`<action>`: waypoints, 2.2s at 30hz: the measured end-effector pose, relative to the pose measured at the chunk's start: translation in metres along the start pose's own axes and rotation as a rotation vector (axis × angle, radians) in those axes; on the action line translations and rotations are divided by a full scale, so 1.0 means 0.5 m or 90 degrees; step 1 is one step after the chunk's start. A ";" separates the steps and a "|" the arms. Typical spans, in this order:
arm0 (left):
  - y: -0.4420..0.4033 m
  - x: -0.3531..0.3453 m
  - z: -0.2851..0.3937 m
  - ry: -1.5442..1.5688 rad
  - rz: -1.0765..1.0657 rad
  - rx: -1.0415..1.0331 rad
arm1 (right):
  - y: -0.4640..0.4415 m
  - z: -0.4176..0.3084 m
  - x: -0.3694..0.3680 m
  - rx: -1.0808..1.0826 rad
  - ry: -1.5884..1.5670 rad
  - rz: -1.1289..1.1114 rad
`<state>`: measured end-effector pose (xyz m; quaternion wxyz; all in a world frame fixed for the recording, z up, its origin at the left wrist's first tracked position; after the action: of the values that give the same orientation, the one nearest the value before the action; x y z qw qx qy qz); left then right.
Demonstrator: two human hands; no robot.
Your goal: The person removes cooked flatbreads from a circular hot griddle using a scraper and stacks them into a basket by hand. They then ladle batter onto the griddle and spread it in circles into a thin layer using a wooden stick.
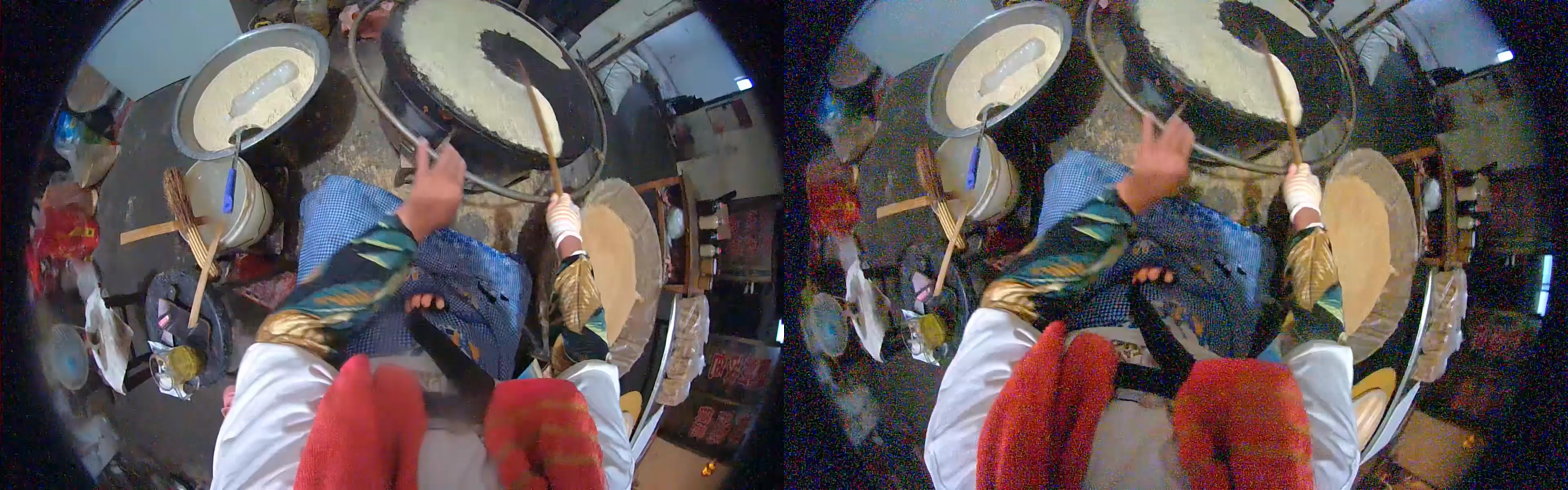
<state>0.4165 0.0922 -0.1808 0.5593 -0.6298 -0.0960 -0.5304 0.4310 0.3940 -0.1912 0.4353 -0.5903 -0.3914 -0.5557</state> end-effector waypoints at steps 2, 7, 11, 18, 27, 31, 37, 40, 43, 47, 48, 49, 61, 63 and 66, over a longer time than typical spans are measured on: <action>0.017 -0.003 0.041 0.016 0.001 -0.025 | -0.028 -0.010 0.017 0.038 0.021 0.019; 0.019 -0.020 0.027 -0.127 -0.019 0.011 | 0.004 -0.038 0.002 0.076 0.060 -0.018; 0.015 0.017 0.003 -0.157 -0.032 -0.026 | -0.045 0.008 0.007 0.031 0.017 0.015; 0.016 -0.006 -0.045 -0.139 -0.113 -0.003 | -0.010 0.008 -0.014 0.070 -0.029 0.029; -0.001 -0.008 -0.100 -0.150 -0.202 0.071 | -0.041 0.030 -0.001 -0.022 0.028 -0.005; -0.003 -0.021 -0.134 -0.179 -0.211 0.081 | -0.042 -0.024 0.010 0.088 -0.019 0.035; -0.011 0.006 -0.180 -0.230 -0.154 0.088 | -0.044 0.001 0.017 0.059 0.016 0.031; -0.031 0.025 -0.149 -0.209 -0.152 0.106 | -0.013 -0.053 0.049 0.111 0.000 0.036; -0.026 0.009 -0.048 -0.012 -0.109 0.081 | -0.004 -0.030 -0.004 0.118 0.039 -0.045; 0.009 -0.027 -0.004 -0.143 -0.098 0.009 | -0.029 -0.016 0.029 0.071 0.026 0.051; 0.012 -0.025 -0.016 -0.132 -0.100 0.020 | -0.016 -0.048 0.055 0.088 0.003 0.041; 0.013 -0.022 -0.023 -0.128 -0.107 0.024 | 0.001 -0.074 0.071 0.106 -0.018 0.026; -0.003 -0.014 -0.115 -0.236 -0.147 0.080 | -0.025 -0.017 -0.023 0.154 0.035 0.011; -0.020 -0.008 -0.148 -0.233 -0.139 0.090 | -0.072 0.048 -0.028 0.033 0.018 0.013; -0.022 -0.012 -0.161 -0.216 -0.098 0.082 | -0.059 -0.011 0.028 0.108 -0.029 0.067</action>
<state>0.3610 0.0339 -0.1941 0.5321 -0.6639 -0.2703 -0.4506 0.4026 0.3975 -0.1748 0.5032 -0.5836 -0.4152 -0.4835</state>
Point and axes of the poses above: each hand's wrist, its own y-axis away from the middle knuckle, its own x-axis out of the back of the hand, z = x × y, the point moved 7 cm from there along -y, towards the middle knuckle, and after that the axes turned 9 degrees about x, right-handed, at the moved point
